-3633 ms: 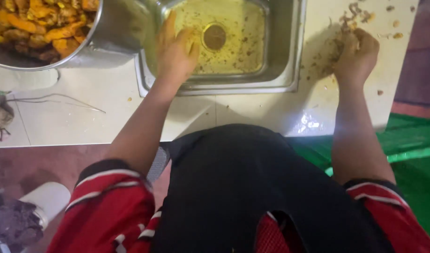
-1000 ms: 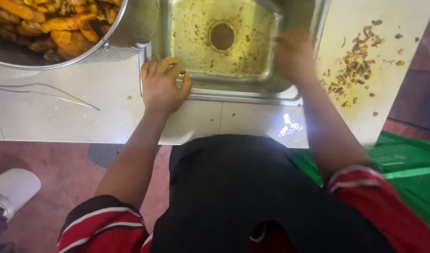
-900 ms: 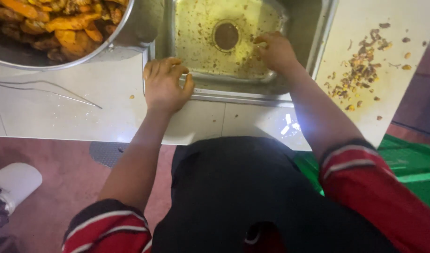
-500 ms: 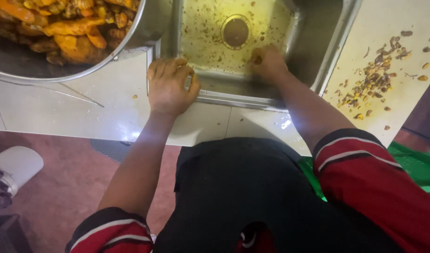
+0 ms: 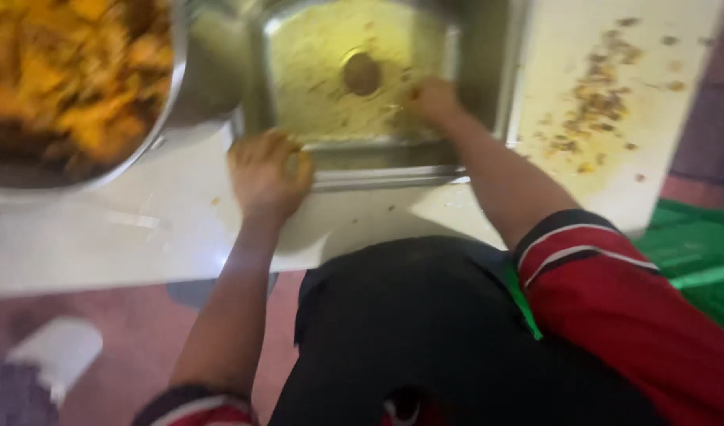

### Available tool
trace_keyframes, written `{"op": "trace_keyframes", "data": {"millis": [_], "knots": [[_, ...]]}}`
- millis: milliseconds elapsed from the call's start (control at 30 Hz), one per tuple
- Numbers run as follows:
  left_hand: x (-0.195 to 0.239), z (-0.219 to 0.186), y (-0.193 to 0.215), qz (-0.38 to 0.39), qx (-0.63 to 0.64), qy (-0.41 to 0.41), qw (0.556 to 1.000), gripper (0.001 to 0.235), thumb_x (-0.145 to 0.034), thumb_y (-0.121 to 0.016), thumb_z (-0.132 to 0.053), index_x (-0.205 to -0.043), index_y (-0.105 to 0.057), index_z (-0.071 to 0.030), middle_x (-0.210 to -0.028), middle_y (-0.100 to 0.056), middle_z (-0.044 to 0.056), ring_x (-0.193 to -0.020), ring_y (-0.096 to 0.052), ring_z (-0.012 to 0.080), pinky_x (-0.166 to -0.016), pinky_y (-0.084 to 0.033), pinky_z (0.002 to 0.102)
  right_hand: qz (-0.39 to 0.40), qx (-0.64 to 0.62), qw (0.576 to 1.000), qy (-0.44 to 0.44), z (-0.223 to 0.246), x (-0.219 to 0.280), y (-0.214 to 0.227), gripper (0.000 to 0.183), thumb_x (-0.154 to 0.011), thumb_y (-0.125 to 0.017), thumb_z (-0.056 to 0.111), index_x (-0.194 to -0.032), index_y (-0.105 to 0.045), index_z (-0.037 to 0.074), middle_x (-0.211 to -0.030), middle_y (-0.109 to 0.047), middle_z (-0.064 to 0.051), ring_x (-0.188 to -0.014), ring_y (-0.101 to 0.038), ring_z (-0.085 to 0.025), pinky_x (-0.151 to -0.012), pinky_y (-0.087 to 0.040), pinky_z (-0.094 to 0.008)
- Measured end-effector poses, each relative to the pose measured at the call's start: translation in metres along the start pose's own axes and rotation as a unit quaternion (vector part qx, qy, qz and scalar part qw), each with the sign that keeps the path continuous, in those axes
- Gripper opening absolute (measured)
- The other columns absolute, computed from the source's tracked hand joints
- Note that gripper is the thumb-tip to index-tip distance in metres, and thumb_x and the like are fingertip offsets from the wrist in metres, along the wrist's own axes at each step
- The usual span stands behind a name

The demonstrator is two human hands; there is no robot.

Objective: Washing turmeric roots in a sink and transferring them to a large pot

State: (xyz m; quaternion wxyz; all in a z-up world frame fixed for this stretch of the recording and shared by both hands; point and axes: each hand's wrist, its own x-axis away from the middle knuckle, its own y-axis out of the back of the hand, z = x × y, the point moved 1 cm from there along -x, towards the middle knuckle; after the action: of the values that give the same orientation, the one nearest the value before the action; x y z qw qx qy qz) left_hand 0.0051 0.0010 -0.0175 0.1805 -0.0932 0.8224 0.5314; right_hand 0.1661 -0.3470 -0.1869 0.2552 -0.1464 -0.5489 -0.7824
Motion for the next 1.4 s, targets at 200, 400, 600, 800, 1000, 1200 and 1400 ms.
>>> {"op": "trace_keyframes", "data": {"millis": [200, 400, 600, 800, 1000, 1200, 1400], "knots": [[-0.008, -0.015, 0.015, 0.056, -0.007, 0.027, 0.998, 0.011, -0.086, -0.074, -0.025, -0.091, -0.079, -0.017, -0.105, -0.073, 0.001, -0.097, -0.064, 0.0268, -0.097, -0.042, 0.044, -0.014, 0.015, 0.999, -0.04, 0.032, -0.025, -0.009, 0.021, -0.078, -0.069, 0.041, -0.077, -0.07, 0.021, -0.076, -0.071, -0.006, -0.074, -0.067, -0.026, -0.065, -0.051, -0.044], [-0.013, -0.019, 0.017, 0.059, -0.022, 0.018, 0.998, 0.007, -0.083, -0.075, -0.022, -0.089, -0.077, -0.019, -0.104, -0.072, 0.001, -0.092, -0.063, 0.0266, -0.093, -0.042, 0.043, 0.051, -0.061, 0.995, -0.065, 0.101, -0.021, 0.007, 0.014, -0.094, -0.062, 0.017, -0.081, -0.064, 0.011, -0.073, -0.062, -0.01, -0.063, -0.062, -0.023, -0.055, -0.054, -0.043], [-0.016, -0.017, 0.01, 0.051, -0.017, 0.029, 0.998, 0.007, -0.083, -0.074, -0.02, -0.089, -0.078, -0.02, -0.103, -0.072, -0.001, -0.091, -0.064, 0.0253, -0.097, -0.042, 0.043, 0.082, 0.062, 0.994, -0.045, 0.088, -0.066, -0.04, 0.037, -0.092, -0.062, 0.002, -0.128, -0.068, 0.008, -0.132, -0.057, -0.021, -0.092, -0.069, -0.035, -0.069, -0.06, -0.044], [-0.024, -0.015, 0.013, 0.08, -0.008, 0.057, 0.995, 0.008, -0.085, -0.069, -0.022, -0.089, -0.076, -0.02, -0.1, -0.073, -0.001, -0.09, -0.065, 0.0273, -0.091, -0.043, 0.044, 0.048, 0.022, 0.997, -0.048, 0.09, -0.071, -0.022, 0.022, -0.092, -0.063, 0.01, -0.109, -0.074, 0.002, -0.107, -0.07, -0.022, -0.089, -0.074, -0.039, -0.07, -0.06, -0.048], [-0.02, -0.013, 0.015, 0.066, 0.0, 0.063, 0.996, 0.007, -0.083, -0.069, -0.024, -0.083, -0.075, -0.019, -0.097, -0.073, 0.0, -0.085, -0.065, 0.0274, -0.087, -0.044, 0.044, 0.008, -0.027, 0.999, -0.013, 0.096, -0.051, 0.012, 0.018, -0.095, -0.063, 0.019, -0.104, -0.077, 0.012, -0.1, -0.07, -0.015, -0.08, -0.068, -0.031, -0.067, -0.056, -0.048], [-0.017, -0.012, 0.021, 0.05, 0.021, 0.067, 0.996, 0.007, -0.084, -0.069, -0.024, -0.083, -0.07, -0.016, -0.093, -0.069, 0.001, -0.088, -0.064, 0.0258, -0.093, -0.043, 0.043, -0.021, -0.374, 0.922, -0.097, 0.189, 0.056, 0.133, 0.019, -0.091, -0.072, 0.017, -0.11, -0.073, 0.019, -0.114, -0.075, 0.002, -0.082, -0.069, -0.009, -0.065, -0.064, -0.021], [-0.004, -0.009, 0.02, 0.039, 0.024, 0.067, 0.997, 0.014, -0.085, -0.066, -0.026, -0.083, -0.07, -0.013, -0.093, -0.068, 0.006, -0.09, -0.063, 0.0296, -0.094, -0.042, 0.045, -0.141, -0.389, 0.895, 0.17, 0.31, 0.156, 0.249, 0.013, -0.101, -0.067, 0.004, -0.112, -0.067, 0.011, -0.093, -0.073, -0.001, -0.076, -0.074, -0.01, -0.07, -0.068, -0.022]]}}
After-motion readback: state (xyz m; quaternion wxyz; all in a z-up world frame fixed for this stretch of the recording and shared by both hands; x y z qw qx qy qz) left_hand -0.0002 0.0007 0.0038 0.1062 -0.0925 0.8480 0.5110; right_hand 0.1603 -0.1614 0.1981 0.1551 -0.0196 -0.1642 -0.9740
